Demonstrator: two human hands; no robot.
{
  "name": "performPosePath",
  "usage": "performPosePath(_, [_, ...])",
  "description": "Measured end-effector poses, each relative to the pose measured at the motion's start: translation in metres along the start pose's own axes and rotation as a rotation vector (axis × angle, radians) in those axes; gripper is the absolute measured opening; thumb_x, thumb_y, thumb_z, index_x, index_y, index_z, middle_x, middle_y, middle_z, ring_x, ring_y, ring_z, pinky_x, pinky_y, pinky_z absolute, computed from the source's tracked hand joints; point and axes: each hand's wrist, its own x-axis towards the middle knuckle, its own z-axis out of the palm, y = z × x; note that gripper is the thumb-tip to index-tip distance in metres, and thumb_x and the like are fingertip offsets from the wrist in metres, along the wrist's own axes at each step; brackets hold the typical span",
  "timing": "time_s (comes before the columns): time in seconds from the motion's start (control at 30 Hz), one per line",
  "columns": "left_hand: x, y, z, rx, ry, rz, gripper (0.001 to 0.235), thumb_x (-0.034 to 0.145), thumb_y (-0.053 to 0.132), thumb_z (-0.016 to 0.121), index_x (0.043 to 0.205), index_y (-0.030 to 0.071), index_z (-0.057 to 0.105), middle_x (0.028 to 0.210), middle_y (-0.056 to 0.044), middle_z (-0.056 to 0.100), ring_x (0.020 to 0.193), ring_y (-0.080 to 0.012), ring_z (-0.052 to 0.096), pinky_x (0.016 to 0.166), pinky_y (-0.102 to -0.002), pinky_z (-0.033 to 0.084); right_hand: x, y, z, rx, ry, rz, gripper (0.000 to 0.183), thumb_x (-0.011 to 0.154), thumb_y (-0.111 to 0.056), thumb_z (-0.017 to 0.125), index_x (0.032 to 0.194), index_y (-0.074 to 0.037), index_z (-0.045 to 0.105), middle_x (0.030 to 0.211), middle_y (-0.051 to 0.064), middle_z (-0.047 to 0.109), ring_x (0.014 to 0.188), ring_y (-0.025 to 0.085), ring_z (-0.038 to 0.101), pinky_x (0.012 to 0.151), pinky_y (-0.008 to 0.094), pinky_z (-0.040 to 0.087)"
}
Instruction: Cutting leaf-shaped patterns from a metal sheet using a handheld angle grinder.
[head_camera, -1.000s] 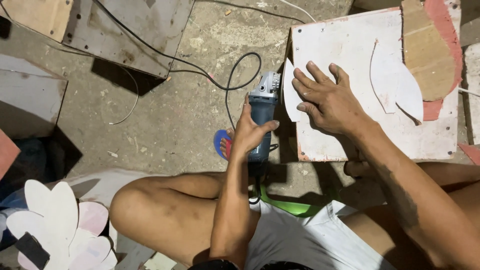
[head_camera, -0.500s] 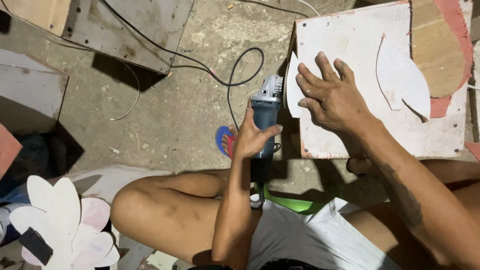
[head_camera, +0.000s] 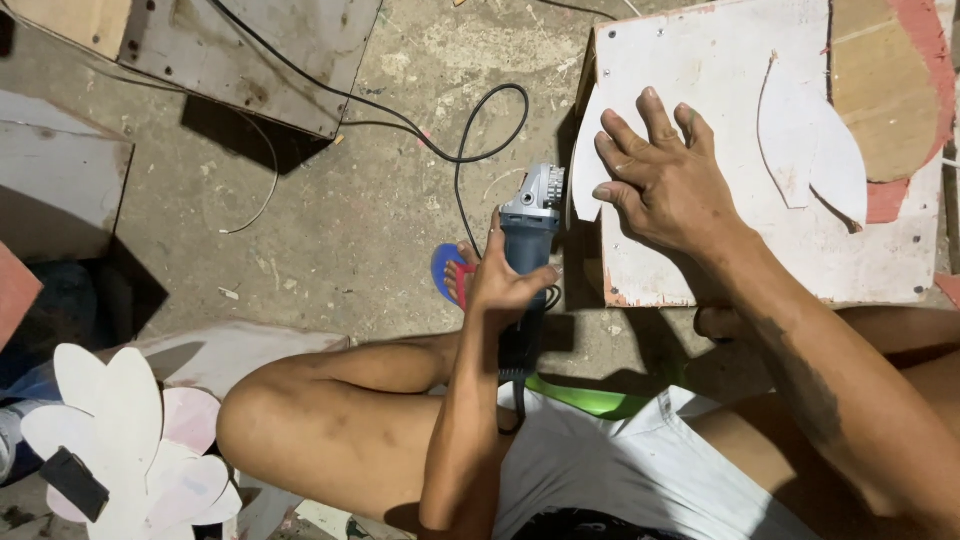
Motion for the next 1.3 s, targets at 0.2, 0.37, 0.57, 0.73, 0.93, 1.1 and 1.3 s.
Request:
performPosePath(0.2, [0.038, -0.059, 0.024, 0.022, -0.039, 0.042, 0.139, 0.061, 0.056, 0.083, 0.162, 0.024, -0.008, 0.161, -0.034, 0.011, 0.152, -0.0434, 0.011, 0.12, -0.052, 0.022, 0.0, -0.002, -0.001, 0.021, 0.033, 0.018, 0.056, 0.108, -0.045, 0.052, 0.145, -0.005, 0.064, 0.154, 0.02, 0.057, 0.154, 0.042, 0.033, 0.118, 0.063, 0.023])
performPosePath(0.37, [-0.05, 0.019, -0.006, -0.045, 0.001, -0.153, 0.119, 0.067, 0.043, 0.077, 0.163, 0.031, 0.007, 0.164, -0.014, -0.036, 0.154, -0.0486, -0.006, 0.119, -0.062, 0.016, 0.001, -0.005, 0.002, 0.068, 0.111, 0.056, 0.056, 0.108, -0.046, 0.054, 0.143, -0.003, 0.066, 0.155, 0.023, 0.054, 0.153, 0.042, 0.035, 0.118, 0.063, 0.023])
performPosePath(0.57, [-0.054, 0.001, -0.003, -0.038, 0.052, -0.035, 0.121, 0.068, 0.043, 0.08, 0.163, 0.021, 0.01, 0.166, -0.012, -0.031, 0.155, -0.0369, -0.019, 0.123, -0.05, -0.004, 0.002, -0.007, 0.002, 0.124, 0.17, 0.113, 0.053, 0.103, -0.042, 0.067, 0.137, -0.002, 0.07, 0.158, 0.027, 0.05, 0.152, 0.044, 0.036, 0.12, 0.061, 0.021])
performPosePath(0.73, [-0.038, -0.011, 0.003, -0.097, 0.094, -0.039, 0.121, 0.067, 0.045, 0.079, 0.163, 0.034, 0.006, 0.167, -0.017, -0.026, 0.153, -0.0413, -0.021, 0.12, -0.06, -0.002, 0.001, -0.005, 0.005, 0.1, 0.169, 0.095, 0.052, 0.101, -0.04, 0.071, 0.139, -0.004, 0.069, 0.154, 0.024, 0.057, 0.15, 0.04, 0.043, 0.119, 0.059, 0.022])
performPosePath(0.93, [-0.058, 0.021, -0.007, -0.003, 0.048, -0.097, 0.117, 0.068, 0.047, 0.073, 0.163, 0.034, 0.006, 0.166, -0.023, -0.025, 0.153, -0.0504, -0.007, 0.121, -0.06, 0.002, 0.001, -0.008, 0.003, 0.075, 0.175, 0.102, 0.051, 0.101, -0.042, 0.068, 0.134, -0.003, 0.073, 0.153, 0.02, 0.059, 0.149, 0.037, 0.045, 0.117, 0.058, 0.024])
performPosePath(1.1, [-0.052, 0.031, -0.01, -0.016, 0.073, -0.085, 0.116, 0.069, 0.043, 0.074, 0.164, 0.031, 0.007, 0.16, -0.036, -0.015, 0.154, -0.0471, -0.002, 0.119, -0.058, 0.003, 0.003, -0.01, -0.001, 0.089, 0.133, 0.126, 0.051, 0.103, -0.044, 0.064, 0.136, -0.005, 0.071, 0.152, 0.021, 0.057, 0.15, 0.036, 0.043, 0.118, 0.058, 0.024])
performPosePath(1.3, [0.006, -0.001, 0.003, 0.138, 0.04, -0.009, 0.129, 0.068, 0.057, 0.074, 0.162, 0.024, -0.007, 0.153, -0.022, 0.033, 0.131, -0.0471, 0.047, 0.108, -0.052, 0.041, 0.003, -0.01, -0.006, 0.105, 0.137, 0.106, 0.055, 0.104, -0.048, 0.06, 0.135, -0.004, 0.071, 0.148, 0.022, 0.061, 0.148, 0.039, 0.046, 0.116, 0.06, 0.026])
